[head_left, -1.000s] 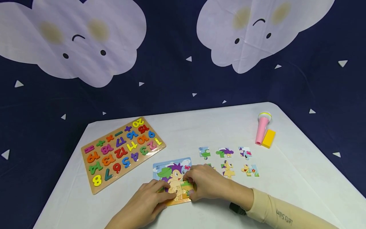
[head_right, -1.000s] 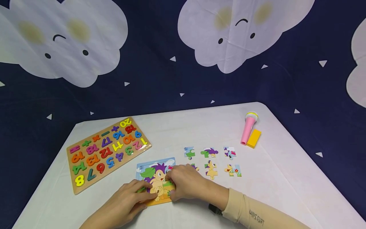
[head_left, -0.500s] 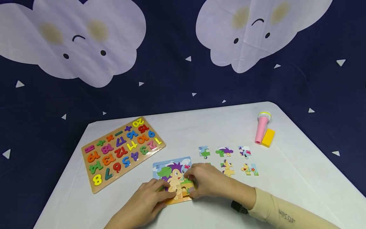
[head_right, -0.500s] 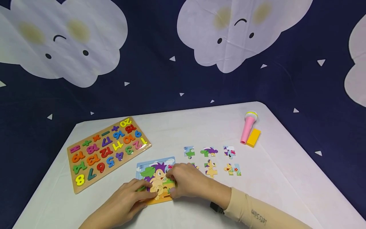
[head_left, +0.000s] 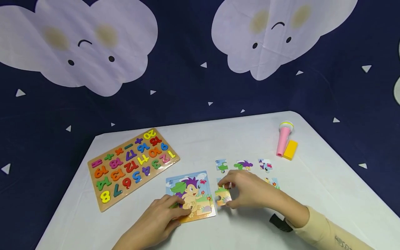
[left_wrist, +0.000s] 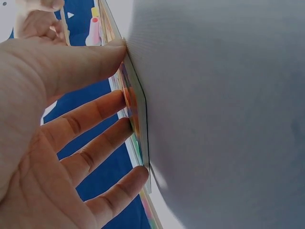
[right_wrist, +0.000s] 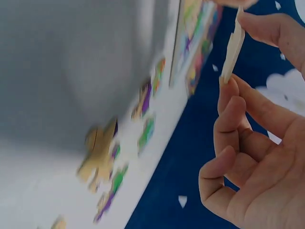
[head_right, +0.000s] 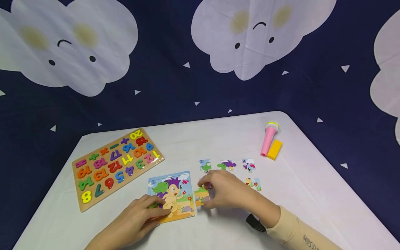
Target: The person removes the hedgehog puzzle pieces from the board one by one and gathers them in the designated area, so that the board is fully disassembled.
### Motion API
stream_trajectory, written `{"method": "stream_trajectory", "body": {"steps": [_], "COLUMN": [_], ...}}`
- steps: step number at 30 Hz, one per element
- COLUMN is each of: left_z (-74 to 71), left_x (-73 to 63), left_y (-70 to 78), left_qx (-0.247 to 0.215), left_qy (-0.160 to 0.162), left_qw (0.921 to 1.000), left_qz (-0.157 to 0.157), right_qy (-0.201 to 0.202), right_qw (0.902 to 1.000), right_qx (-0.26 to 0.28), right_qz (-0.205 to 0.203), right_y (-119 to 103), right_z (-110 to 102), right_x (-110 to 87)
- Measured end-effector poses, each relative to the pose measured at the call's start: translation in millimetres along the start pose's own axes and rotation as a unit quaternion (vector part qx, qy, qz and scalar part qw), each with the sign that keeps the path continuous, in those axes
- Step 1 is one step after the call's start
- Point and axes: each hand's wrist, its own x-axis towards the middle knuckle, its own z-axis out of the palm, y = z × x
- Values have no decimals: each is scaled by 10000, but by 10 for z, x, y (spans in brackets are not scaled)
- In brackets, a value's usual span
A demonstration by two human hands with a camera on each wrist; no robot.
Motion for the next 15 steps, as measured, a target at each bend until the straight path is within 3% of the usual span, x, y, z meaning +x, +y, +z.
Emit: {"method": "stream_trajectory", "body": {"steps": [9,15], "left_z": [-3,-7], "left_x": [2,5], "left_y": [3,1], "left_qx": [-16,-31], "left_qy": [64,15], "left_qw": [10000,10000], "left_qz": [54,13], "right_qy": [443,478], "right_qw": [9988,9985], "right_qx": [-107,103], "right_qz": [169,248], "right_y": [317,599], "right_z": [-355,-423], "right_x": [-515,-824]}}
